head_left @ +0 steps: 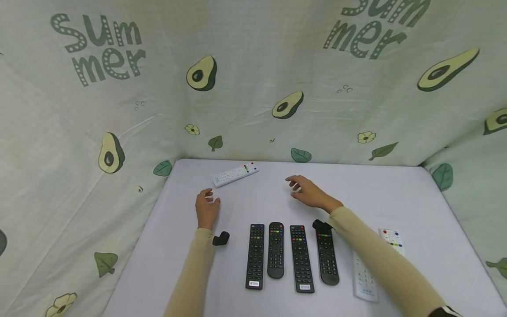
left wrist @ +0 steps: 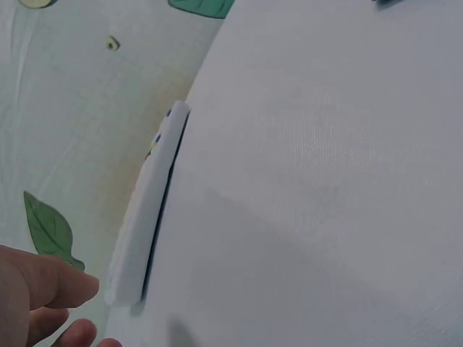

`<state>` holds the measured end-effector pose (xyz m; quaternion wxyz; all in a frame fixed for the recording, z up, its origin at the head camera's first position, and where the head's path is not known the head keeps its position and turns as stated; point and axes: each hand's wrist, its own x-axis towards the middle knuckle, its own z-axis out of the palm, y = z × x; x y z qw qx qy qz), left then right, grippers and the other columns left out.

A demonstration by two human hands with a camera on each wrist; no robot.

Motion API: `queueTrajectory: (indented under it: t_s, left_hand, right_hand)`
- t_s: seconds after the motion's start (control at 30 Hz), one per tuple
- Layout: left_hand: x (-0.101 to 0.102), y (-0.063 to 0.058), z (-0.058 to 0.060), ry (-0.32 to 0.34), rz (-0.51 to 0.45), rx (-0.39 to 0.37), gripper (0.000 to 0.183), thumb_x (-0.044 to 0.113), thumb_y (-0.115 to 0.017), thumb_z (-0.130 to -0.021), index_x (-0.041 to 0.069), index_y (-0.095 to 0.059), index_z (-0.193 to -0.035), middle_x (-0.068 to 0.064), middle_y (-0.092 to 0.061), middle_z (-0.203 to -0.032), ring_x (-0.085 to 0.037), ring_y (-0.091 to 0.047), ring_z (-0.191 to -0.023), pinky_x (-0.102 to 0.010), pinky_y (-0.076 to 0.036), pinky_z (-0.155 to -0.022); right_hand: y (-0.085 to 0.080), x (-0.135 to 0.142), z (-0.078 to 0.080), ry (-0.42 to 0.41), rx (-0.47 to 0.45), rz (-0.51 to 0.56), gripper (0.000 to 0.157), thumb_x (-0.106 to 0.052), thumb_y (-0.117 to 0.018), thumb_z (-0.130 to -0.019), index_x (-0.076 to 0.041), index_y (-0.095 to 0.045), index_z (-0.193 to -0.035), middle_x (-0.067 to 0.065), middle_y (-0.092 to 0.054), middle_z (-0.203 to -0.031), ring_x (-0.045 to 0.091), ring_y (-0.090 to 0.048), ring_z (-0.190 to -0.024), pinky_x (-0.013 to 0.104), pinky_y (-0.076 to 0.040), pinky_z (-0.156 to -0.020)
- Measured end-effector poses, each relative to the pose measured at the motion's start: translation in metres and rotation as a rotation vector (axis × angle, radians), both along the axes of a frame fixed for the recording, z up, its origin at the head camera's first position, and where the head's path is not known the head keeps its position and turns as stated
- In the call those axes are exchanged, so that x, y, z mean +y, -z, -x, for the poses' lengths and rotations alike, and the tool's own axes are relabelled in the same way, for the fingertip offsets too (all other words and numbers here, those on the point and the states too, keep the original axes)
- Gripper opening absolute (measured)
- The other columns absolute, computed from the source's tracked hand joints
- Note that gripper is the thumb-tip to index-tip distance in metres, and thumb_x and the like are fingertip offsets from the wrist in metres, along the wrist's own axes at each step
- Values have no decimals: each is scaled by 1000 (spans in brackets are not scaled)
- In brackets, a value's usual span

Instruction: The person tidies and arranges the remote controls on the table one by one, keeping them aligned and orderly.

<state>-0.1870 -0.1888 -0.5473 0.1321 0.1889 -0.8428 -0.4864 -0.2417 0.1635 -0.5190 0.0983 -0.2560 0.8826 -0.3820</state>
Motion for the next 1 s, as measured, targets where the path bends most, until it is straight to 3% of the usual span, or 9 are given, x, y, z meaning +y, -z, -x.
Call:
queueTrajectory:
  t_s: [0.53,1.0]
  left_hand:
    - [-17,2,25,62,-17,-136,57,6,-68,-98,-5,-47,-150,-27,-51,-143,-43,-55,-126,-54,-49,-106]
    - [-17,1,43,71,-19,-202,63,7,-67,-98,-5,-42,-154,-28,-49,-146,-43,-55,-128,-54,-48,-108]
  right_hand:
    - [17,-60,46,124,-99,54,56,-2,-63,-101,7,-43,-153,29,-55,-140,42,-58,-129,53,-50,-109]
    - [22,-89,72,93,-164,23,60,-5,-61,-103,5,-37,-157,29,-50,-152,42,-52,-139,53,-44,-117]
